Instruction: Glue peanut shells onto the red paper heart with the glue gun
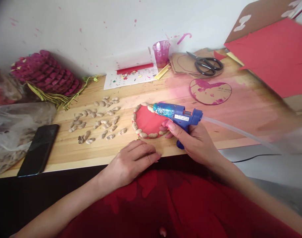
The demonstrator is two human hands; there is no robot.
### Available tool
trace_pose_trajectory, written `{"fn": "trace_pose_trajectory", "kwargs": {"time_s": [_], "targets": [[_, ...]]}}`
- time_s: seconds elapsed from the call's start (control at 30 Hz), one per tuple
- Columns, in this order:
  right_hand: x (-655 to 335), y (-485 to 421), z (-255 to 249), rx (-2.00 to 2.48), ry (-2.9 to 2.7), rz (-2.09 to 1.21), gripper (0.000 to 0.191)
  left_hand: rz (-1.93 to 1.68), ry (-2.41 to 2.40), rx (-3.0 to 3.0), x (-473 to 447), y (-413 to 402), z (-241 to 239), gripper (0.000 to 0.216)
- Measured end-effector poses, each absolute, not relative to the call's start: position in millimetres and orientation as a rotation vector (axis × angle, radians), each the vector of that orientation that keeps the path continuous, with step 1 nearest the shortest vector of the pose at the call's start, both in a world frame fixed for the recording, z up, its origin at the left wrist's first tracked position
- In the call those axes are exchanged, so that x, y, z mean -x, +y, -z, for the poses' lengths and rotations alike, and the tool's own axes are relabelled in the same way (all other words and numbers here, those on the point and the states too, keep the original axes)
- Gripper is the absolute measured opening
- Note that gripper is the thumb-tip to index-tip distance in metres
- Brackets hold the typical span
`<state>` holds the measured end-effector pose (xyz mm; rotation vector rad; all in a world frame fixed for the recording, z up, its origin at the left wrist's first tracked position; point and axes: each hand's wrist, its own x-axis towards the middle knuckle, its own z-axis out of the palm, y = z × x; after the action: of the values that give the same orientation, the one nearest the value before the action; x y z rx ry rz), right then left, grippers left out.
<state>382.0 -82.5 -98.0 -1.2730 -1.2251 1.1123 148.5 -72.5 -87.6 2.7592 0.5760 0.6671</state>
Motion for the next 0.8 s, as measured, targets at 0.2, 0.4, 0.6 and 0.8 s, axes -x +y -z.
{"fn": "trace_pose_trajectory", "kwargs": {"time_s": [0.2, 0.4, 0.6, 0.8], "targets": [[-382, -83, 97, 1.252, -1.229, -1.140, 0.021, -0.931, 1.088, -2.596, -102, -68, 81, 0.020], [-382, -81, 95, 1.250, -1.236, -1.108, 0.022, -0.969, 1.517, -2.579, -40, -35, 74, 0.008], [-382, -81, 96, 1.268, -1.245, -1.109, 0.023, -1.123, 1.675, -2.702, -57, -19, 75, 0.015], [-382, -83, 96, 1.262, -1.229, -1.124, 0.022, -0.882, 1.250, -2.591, -123, -38, 75, 0.008]]}}
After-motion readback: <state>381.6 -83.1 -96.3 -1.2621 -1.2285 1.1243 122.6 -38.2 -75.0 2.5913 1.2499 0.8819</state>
